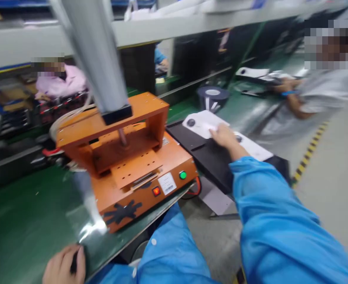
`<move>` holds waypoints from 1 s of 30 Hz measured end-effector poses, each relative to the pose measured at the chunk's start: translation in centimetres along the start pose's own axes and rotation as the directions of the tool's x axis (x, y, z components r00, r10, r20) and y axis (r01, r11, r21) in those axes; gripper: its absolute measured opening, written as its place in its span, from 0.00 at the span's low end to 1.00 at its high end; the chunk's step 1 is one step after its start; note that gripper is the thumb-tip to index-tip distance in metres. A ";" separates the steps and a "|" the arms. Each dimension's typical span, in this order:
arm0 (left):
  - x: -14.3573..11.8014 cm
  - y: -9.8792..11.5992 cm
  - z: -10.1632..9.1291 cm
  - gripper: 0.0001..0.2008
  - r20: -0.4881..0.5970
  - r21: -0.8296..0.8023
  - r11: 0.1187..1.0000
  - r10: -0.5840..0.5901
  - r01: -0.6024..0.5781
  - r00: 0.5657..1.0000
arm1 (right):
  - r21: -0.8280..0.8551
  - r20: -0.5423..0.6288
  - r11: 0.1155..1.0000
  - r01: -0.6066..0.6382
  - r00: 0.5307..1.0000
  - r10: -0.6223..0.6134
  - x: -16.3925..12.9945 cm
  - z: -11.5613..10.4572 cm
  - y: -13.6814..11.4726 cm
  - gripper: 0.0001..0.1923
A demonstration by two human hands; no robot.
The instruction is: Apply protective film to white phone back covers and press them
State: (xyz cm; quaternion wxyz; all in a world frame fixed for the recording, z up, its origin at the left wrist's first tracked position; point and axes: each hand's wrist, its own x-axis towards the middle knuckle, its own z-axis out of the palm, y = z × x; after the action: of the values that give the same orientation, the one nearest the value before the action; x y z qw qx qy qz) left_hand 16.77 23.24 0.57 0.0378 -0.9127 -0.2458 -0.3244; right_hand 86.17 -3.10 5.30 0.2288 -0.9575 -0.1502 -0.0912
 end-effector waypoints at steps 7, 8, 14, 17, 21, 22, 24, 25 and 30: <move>-0.8 4.1 -1.7 0.04 0.071 0.093 0.982 -0.173 0.166 0.982 | 0.254 -0.594 0.865 0.432 0.776 -0.214 -11.4 -2.0 -4.5 0.19; -0.8 4.3 -1.7 0.05 0.077 0.096 0.978 -0.195 0.187 0.978 | 0.231 -0.676 0.799 0.555 0.682 -0.279 -15.0 -1.9 -5.6 0.13; -1.1 4.5 -1.9 0.07 0.095 0.028 0.969 -0.246 0.244 0.965 | 0.524 -0.491 0.391 0.757 0.644 -0.587 -36.7 -0.6 -14.3 0.12; -1.1 4.4 -2.1 0.15 0.137 0.017 0.966 -0.257 0.257 0.957 | 0.723 -0.325 0.215 0.657 0.598 -0.733 -42.4 0.4 -17.3 0.15; -2.0 5.1 -3.2 0.24 0.348 0.067 0.990 -0.139 0.124 0.927 | 0.736 -0.260 0.082 0.672 0.393 -0.882 -44.8 1.3 -18.6 0.12; -2.6 5.3 -3.6 0.24 0.371 0.063 0.991 -0.130 0.114 0.920 | 0.727 -0.253 0.074 0.683 0.366 -0.896 -44.9 1.4 -18.6 0.12; -3.8 5.7 -4.4 0.21 0.364 0.055 0.988 -0.151 0.141 0.919 | 0.732 -0.225 0.084 0.676 0.357 -0.907 -44.9 1.7 -18.6 0.12; -4.3 5.8 -4.7 0.20 0.351 0.053 0.986 -0.169 0.161 0.921 | 0.743 -0.207 0.096 0.662 0.364 -0.908 -44.9 1.8 -18.5 0.12; -5.8 6.1 -5.0 0.21 0.324 0.031 0.977 -0.210 0.211 0.923 | 0.749 -0.159 0.120 0.651 0.354 -0.922 -44.9 2.4 -18.5 0.14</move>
State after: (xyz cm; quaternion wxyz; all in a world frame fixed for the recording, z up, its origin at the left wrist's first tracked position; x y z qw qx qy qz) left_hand 12.95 14.34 1.51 -0.0404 -0.9220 -0.3445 -0.1722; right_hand 38.16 2.70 -0.16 0.4586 -0.5434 -0.7021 0.0363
